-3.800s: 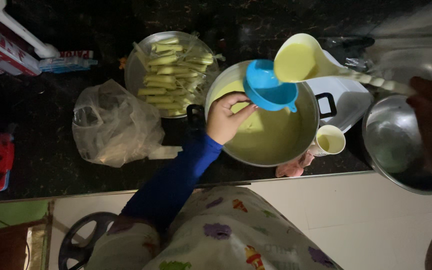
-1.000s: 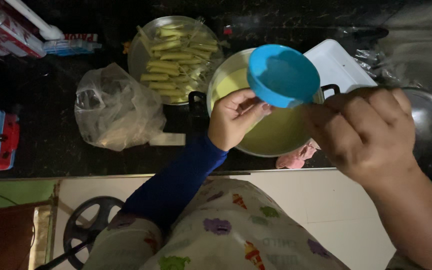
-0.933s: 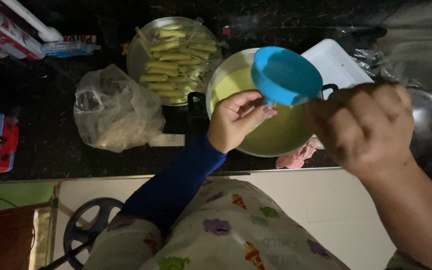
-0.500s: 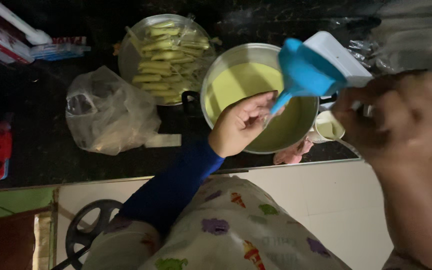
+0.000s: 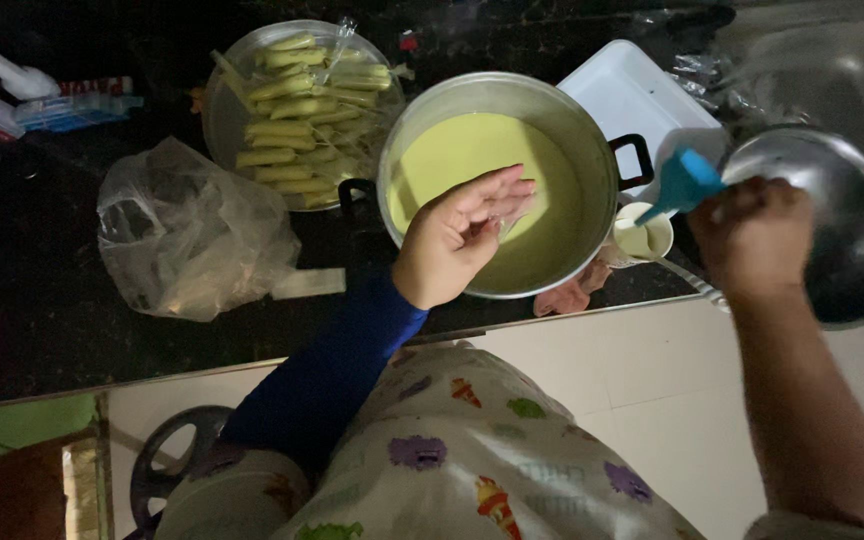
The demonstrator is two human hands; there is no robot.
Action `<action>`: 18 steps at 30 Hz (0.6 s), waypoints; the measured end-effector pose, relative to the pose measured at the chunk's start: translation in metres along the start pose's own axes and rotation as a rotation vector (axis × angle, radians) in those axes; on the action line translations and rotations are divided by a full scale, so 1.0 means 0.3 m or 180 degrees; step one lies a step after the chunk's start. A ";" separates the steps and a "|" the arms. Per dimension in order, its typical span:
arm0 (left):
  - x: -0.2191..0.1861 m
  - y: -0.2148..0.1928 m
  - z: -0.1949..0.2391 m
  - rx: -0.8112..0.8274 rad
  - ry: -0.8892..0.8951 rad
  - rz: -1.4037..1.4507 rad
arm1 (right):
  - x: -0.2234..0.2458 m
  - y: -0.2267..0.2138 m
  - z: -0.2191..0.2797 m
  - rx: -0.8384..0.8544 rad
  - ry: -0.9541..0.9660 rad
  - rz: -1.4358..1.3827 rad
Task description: The person fills plastic sleeves with a yellow liquid from a large pot using a funnel and a ladle, then ties each sleeve closed by hand. The person handles the sleeves one by one and places them on a pile.
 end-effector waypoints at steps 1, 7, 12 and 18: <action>-0.003 0.003 0.004 0.0027 -0.0009 0.0015 | 0.030 0.037 0.018 0.0231 -0.0063 0.0058; -0.042 0.031 0.005 0.0064 -0.0019 0.0157 | 0.122 0.055 0.098 0.0126 0.0385 -0.0625; -0.107 0.051 0.002 0.0066 0.0022 -0.0018 | 0.183 -0.097 -0.100 -0.0078 0.1547 -0.2296; -0.157 0.062 -0.005 -0.0006 -0.0100 0.0450 | 0.354 -0.281 -0.348 -0.0078 0.1949 -0.4861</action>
Point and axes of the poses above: each hand's wrist, its own z-axis away from the middle knuckle, its own y-axis out of the palm, x = y × z, the point moved 10 cm from there along -z, towards the middle knuckle, and after that the axes turned 15 degrees about -x, right-handed, at the moved point
